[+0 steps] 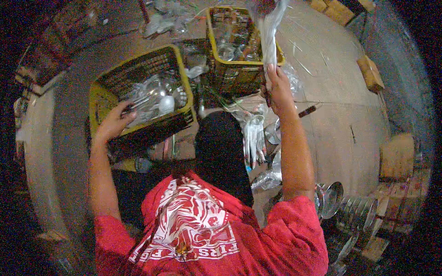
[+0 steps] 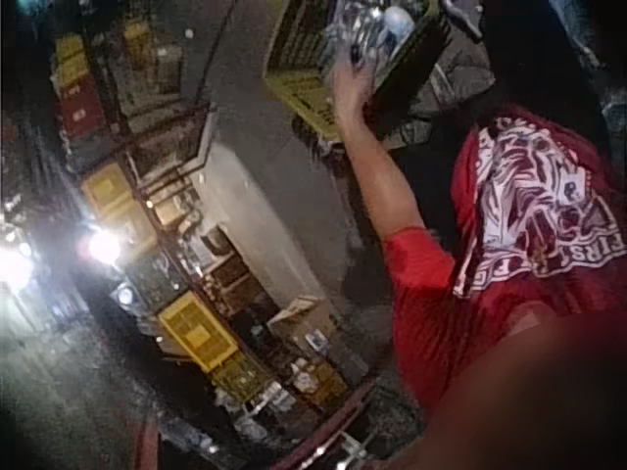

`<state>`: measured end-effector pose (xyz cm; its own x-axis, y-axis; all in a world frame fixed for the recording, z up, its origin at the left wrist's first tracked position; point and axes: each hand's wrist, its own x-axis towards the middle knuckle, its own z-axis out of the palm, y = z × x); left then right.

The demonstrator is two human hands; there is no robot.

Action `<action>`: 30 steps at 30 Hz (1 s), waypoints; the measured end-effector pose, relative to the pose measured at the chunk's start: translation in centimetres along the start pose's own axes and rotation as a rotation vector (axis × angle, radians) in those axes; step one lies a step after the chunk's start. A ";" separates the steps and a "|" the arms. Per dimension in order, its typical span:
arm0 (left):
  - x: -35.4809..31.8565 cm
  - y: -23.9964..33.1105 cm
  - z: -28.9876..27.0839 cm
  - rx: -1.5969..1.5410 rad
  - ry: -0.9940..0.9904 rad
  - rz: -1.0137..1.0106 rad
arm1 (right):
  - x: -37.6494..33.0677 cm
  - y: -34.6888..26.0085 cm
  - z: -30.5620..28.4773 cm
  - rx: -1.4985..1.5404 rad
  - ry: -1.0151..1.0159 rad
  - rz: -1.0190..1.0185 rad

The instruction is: The person sits on the floor and repeatedly picks up plastic-wrapped kitchen utensils from a yellow basket, unwraps them, and places them on the floor. The person handles ladles, strainers, and other metal utensils one at a time.

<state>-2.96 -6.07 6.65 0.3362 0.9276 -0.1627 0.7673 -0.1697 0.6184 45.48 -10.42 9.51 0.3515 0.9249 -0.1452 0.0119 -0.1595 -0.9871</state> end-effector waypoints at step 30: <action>3.6 -6.9 4.6 0.222 -0.166 -0.241 | -10.7 49.0 -12.9 -0.811 0.056 0.598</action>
<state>-4.58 -3.09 -1.71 0.2014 0.8863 -0.4169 0.9290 -0.0380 0.3681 54.42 -32.56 -36.49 0.5515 0.6021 -0.5773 0.4449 -0.7978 -0.4070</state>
